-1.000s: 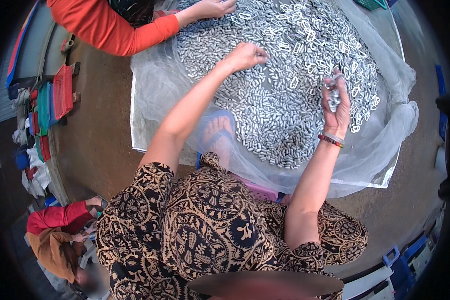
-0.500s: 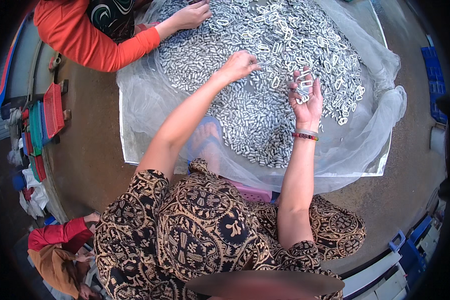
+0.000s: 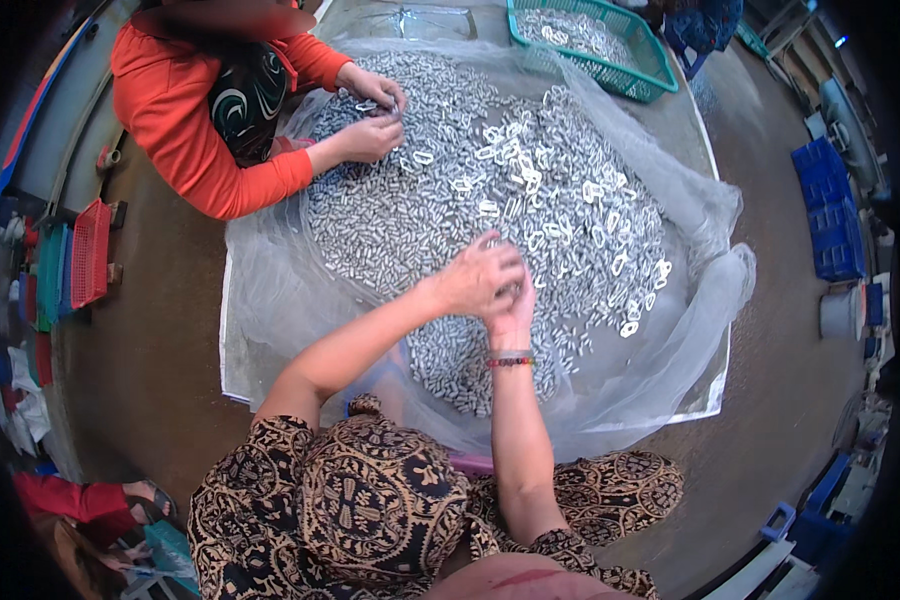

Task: The person sits on a low stool and sorts small silver metal parts from a large pile on a white sheet. They pick up individual pieces by hand, inspect them, and place them into a separate area on the sheet. Another person works alongside them on the same pile.

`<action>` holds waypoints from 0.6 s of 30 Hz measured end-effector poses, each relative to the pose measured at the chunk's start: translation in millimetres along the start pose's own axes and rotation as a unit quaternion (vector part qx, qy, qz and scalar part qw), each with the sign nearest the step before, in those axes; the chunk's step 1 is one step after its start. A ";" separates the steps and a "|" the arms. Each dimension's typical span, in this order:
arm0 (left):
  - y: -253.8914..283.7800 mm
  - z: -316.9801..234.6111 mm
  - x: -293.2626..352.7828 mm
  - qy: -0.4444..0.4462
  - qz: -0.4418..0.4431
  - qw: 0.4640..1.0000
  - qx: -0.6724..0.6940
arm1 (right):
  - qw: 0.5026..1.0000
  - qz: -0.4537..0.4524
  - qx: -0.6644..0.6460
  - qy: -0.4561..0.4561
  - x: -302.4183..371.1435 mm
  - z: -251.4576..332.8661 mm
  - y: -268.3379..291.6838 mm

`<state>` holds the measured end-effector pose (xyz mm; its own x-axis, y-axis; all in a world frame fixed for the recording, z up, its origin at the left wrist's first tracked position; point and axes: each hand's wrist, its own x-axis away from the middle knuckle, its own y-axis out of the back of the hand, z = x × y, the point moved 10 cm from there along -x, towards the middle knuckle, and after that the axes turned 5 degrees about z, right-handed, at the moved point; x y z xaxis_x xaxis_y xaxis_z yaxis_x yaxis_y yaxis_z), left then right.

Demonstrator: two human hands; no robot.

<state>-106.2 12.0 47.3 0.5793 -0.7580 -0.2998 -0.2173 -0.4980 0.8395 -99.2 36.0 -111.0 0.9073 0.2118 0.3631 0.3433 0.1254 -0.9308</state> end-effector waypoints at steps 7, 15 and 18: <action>58.8 39.1 42.8 0.111 -0.176 0.975 0.074 | 0.975 -0.135 -0.173 -0.040 -44.0 23.9 6.3; 58.0 97.9 102.9 0.250 -0.173 0.944 0.125 | 0.979 0.144 0.122 0.084 -171.7 177.1 -309.3; -10.3 108.6 81.3 0.220 -0.030 0.965 0.136 | 0.931 0.112 0.330 0.108 -154.4 167.5 -272.5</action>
<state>-142.2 -90.2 -34.9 0.8619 -0.5020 -0.0712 -0.3372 -0.6724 0.6589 -373.5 131.5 93.4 0.9903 0.1136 0.0803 -0.0193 0.6844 -0.7289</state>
